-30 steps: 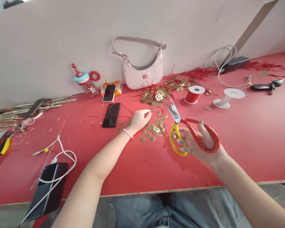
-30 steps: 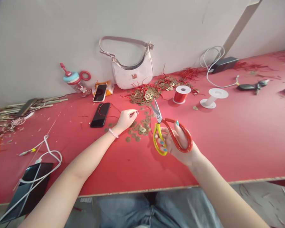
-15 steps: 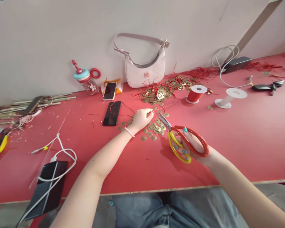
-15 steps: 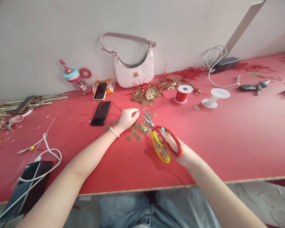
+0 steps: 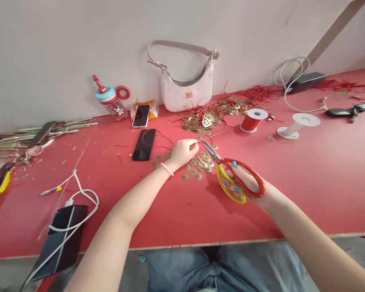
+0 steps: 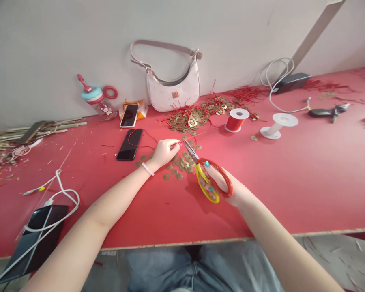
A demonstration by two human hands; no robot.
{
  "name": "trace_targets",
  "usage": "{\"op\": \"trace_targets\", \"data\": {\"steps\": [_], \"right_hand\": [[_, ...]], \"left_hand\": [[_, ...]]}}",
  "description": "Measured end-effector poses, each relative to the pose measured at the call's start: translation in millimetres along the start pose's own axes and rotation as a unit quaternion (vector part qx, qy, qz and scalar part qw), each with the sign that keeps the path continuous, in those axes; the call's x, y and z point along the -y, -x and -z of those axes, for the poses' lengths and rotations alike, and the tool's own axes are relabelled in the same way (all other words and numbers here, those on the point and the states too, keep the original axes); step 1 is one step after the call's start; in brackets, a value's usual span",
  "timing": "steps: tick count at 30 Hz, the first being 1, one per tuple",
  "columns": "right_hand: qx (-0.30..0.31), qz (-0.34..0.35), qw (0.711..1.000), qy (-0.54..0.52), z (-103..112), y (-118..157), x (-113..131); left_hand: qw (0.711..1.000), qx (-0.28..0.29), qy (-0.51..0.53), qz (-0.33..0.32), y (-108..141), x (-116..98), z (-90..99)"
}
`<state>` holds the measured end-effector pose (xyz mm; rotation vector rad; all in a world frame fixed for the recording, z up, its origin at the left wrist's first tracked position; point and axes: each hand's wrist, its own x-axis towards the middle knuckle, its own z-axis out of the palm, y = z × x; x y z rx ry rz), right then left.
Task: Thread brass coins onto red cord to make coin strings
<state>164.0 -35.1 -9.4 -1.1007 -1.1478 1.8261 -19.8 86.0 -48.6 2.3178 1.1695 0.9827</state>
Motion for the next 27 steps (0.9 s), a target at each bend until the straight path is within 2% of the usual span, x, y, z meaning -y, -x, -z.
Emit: {"op": "trace_targets", "data": {"steps": [14, 20, 27], "right_hand": [[0.006, -0.025, 0.999, 0.029, 1.3, -1.9, 5.1], [-0.020, -0.055, 0.998, 0.033, 3.4, -3.8, 1.3], [-0.051, -0.042, 0.997, 0.037, 2.3, -4.2, -2.3]], "left_hand": [[1.000, 0.006, 0.015, 0.003, -0.1, -0.5, 0.1], [1.000, 0.008, 0.013, 0.002, 0.3, -1.5, 0.9], [1.000, 0.013, 0.001, -0.008, 0.2, -1.8, 0.7]]}}
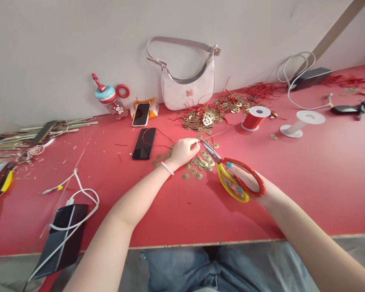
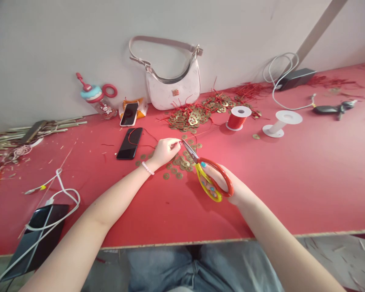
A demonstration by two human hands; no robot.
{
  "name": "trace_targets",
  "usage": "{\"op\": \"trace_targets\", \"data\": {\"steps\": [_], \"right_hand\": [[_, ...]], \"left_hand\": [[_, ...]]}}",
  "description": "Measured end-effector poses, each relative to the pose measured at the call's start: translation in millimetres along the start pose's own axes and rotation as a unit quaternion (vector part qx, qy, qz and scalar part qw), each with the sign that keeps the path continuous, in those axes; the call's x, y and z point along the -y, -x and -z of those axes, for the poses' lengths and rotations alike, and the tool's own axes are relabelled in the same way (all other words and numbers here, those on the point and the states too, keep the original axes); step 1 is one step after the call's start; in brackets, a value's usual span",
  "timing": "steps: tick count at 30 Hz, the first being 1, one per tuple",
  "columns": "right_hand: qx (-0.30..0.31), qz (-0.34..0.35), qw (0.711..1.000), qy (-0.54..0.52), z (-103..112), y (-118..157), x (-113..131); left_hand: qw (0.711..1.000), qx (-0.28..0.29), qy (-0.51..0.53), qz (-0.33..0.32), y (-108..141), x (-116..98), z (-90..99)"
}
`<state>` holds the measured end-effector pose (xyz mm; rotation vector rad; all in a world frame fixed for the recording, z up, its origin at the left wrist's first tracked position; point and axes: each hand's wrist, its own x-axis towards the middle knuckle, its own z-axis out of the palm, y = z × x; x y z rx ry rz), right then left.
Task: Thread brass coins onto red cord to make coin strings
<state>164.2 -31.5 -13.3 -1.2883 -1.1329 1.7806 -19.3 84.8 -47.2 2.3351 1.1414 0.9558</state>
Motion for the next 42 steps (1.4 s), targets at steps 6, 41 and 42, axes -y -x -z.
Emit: {"op": "trace_targets", "data": {"steps": [6, 41, 42], "right_hand": [[-0.016, 0.003, 1.000, 0.013, -2.5, -1.2, -3.0], [0.070, 0.037, 0.997, 0.002, -1.3, -4.7, 12.3], [0.071, 0.038, 0.997, 0.010, -0.4, -5.4, 12.6]], "left_hand": [[1.000, 0.000, 0.008, -0.004, -0.7, 0.5, -0.9], [0.998, -0.001, -0.040, -0.051, 1.5, -0.8, 1.1], [0.998, 0.000, -0.042, -0.053, 1.6, -0.8, 1.2]]}}
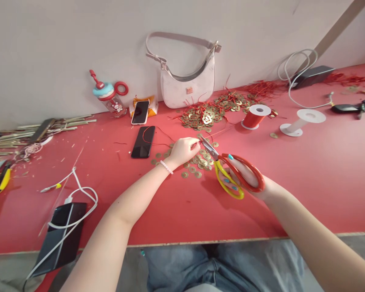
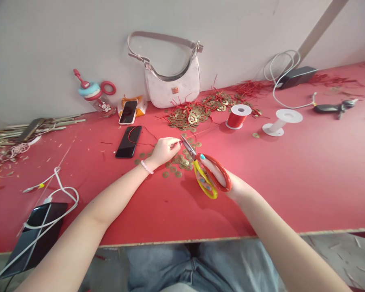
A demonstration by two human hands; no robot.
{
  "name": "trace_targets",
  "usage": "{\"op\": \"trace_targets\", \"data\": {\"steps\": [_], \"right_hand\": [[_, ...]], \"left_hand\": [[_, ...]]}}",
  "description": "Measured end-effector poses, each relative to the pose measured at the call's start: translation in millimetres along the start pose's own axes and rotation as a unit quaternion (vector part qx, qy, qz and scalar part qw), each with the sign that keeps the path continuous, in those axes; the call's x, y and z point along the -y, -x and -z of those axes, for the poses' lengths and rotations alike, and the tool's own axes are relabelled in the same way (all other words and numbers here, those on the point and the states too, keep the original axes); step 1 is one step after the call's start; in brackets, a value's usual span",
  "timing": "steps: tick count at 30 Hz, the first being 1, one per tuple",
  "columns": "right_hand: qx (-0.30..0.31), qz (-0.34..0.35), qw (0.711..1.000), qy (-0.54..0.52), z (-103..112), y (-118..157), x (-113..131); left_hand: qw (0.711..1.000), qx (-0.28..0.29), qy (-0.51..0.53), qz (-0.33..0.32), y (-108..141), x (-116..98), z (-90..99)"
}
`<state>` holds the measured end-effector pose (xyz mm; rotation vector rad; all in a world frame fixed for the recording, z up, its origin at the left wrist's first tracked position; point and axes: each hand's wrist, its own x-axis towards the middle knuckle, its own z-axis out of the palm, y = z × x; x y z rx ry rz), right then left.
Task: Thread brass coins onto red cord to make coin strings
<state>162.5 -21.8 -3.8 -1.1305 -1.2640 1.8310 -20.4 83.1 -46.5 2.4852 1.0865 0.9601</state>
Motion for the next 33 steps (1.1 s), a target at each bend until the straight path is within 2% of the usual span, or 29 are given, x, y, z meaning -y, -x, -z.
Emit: {"op": "trace_targets", "data": {"steps": [6, 13, 21, 25, 29, 33], "right_hand": [[-0.004, -0.002, 1.000, 0.014, 6.7, -2.6, -5.7], [0.006, 0.000, 1.000, 0.024, 6.8, -2.0, -1.0], [0.001, 0.002, 1.000, -0.010, 15.6, -4.1, -15.3], [0.009, -0.008, 1.000, -0.009, 13.1, -4.6, -12.1], [-0.019, -0.021, 0.999, 0.039, 7.0, -6.2, -5.7], [-0.030, -0.009, 0.999, 0.044, 7.2, -6.4, -2.9]], "left_hand": [[1.000, 0.003, -0.008, -0.002, -0.4, 1.2, 0.7], [1.000, 0.000, -0.020, -0.003, -0.8, 2.6, 0.6], [0.999, 0.002, -0.035, -0.017, -1.1, 2.5, 1.2], [0.999, 0.005, -0.033, -0.013, -1.7, 2.5, 1.6], [0.999, 0.006, -0.029, -0.018, -1.1, 1.5, -0.6], [0.999, 0.012, -0.024, -0.021, 0.0, -0.2, -2.5]]}}
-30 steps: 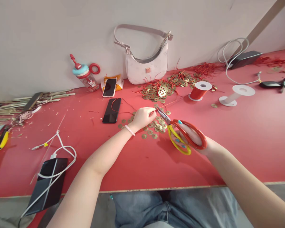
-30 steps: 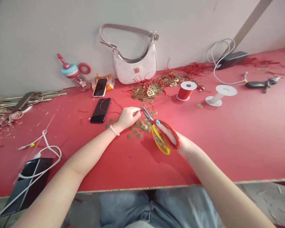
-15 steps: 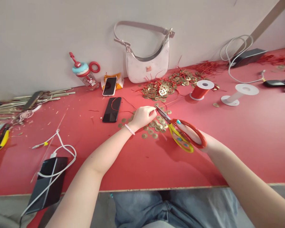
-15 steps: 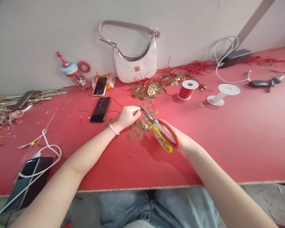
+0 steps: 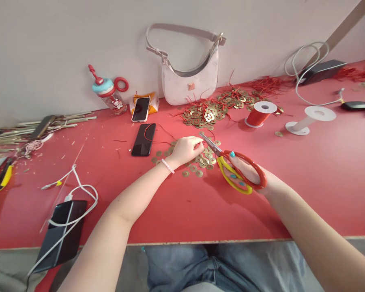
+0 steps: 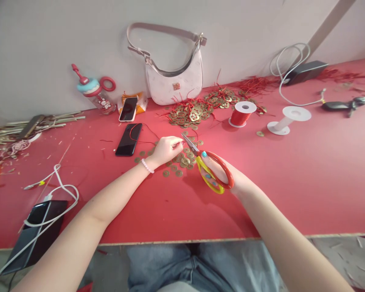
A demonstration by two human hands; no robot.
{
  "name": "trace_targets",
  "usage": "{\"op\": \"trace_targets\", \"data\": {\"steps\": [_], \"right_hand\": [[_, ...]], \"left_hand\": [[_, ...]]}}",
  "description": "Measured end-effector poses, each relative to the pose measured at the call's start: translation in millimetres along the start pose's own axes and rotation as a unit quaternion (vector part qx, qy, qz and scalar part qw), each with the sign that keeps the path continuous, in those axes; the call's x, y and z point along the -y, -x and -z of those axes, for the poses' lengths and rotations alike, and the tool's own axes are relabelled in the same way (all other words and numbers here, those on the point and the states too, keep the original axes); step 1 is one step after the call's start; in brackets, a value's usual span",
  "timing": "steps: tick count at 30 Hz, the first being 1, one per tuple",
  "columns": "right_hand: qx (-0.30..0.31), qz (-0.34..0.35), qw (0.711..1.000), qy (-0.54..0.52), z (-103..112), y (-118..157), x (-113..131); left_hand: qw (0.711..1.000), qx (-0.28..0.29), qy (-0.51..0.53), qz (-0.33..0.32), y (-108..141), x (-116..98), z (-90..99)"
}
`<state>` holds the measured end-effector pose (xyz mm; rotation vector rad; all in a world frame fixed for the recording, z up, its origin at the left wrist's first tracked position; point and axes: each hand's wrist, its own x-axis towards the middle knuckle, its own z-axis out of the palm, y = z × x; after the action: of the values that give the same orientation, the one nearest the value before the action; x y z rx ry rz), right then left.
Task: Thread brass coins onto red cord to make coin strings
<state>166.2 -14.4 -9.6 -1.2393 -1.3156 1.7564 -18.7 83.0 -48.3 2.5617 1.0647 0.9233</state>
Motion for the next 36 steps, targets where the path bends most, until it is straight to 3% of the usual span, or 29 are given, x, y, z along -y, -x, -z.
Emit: {"op": "trace_targets", "data": {"steps": [3, 7, 9, 11, 13, 16, 20, 22, 25, 27, 31, 36], "right_hand": [[-0.006, -0.016, 1.000, -0.003, 9.9, 2.0, -0.4], [-0.125, -0.056, 0.985, 0.104, 31.7, 3.4, 0.0], [-0.214, -0.078, 0.943, 0.243, 42.4, 2.9, 0.7], [-0.294, -0.108, 0.862, 0.398, 50.8, 2.8, 0.9], [-0.331, -0.135, 0.787, 0.503, 55.8, 4.0, 0.0], [-0.340, -0.131, 0.748, 0.555, 57.6, 6.5, -4.1], [-0.373, -0.022, 0.690, 0.620, 56.1, 5.0, -10.7], [-0.362, 0.052, 0.706, 0.607, 53.7, 0.6, -11.5], [-0.284, 0.168, 0.793, 0.512, 43.5, -10.5, -8.3], [-0.256, 0.219, 0.812, 0.477, 32.6, -20.1, -4.3], [-0.219, 0.260, 0.847, 0.408, 13.7, -40.7, 1.8], [-0.220, 0.261, 0.873, 0.349, 10.0, -54.8, -0.8]], "left_hand": [[1.000, 0.001, -0.004, 0.004, 0.3, -0.4, 0.5], [1.000, 0.006, 0.004, 0.011, 0.8, -0.2, 1.4], [1.000, 0.012, 0.007, 0.011, 1.4, -0.3, 1.2], [1.000, 0.017, 0.007, 0.012, 2.2, -0.4, 0.7], [1.000, 0.024, 0.009, 0.011, 2.9, -0.3, 0.2], [1.000, 0.026, 0.013, 0.005, 3.4, 0.4, -0.8], [1.000, 0.012, 0.013, -0.009, 3.5, 1.8, -2.2], [1.000, 0.011, 0.014, -0.015, 3.6, 2.0, -2.6], [1.000, 0.011, 0.011, -0.017, 4.1, 1.3, -2.5], [1.000, 0.016, 0.004, -0.018, 4.4, 0.2, -1.9], [0.999, 0.035, -0.005, -0.029, 4.1, -1.8, -0.5], [0.998, 0.051, -0.004, -0.045, 3.4, -2.0, -0.7]]}}
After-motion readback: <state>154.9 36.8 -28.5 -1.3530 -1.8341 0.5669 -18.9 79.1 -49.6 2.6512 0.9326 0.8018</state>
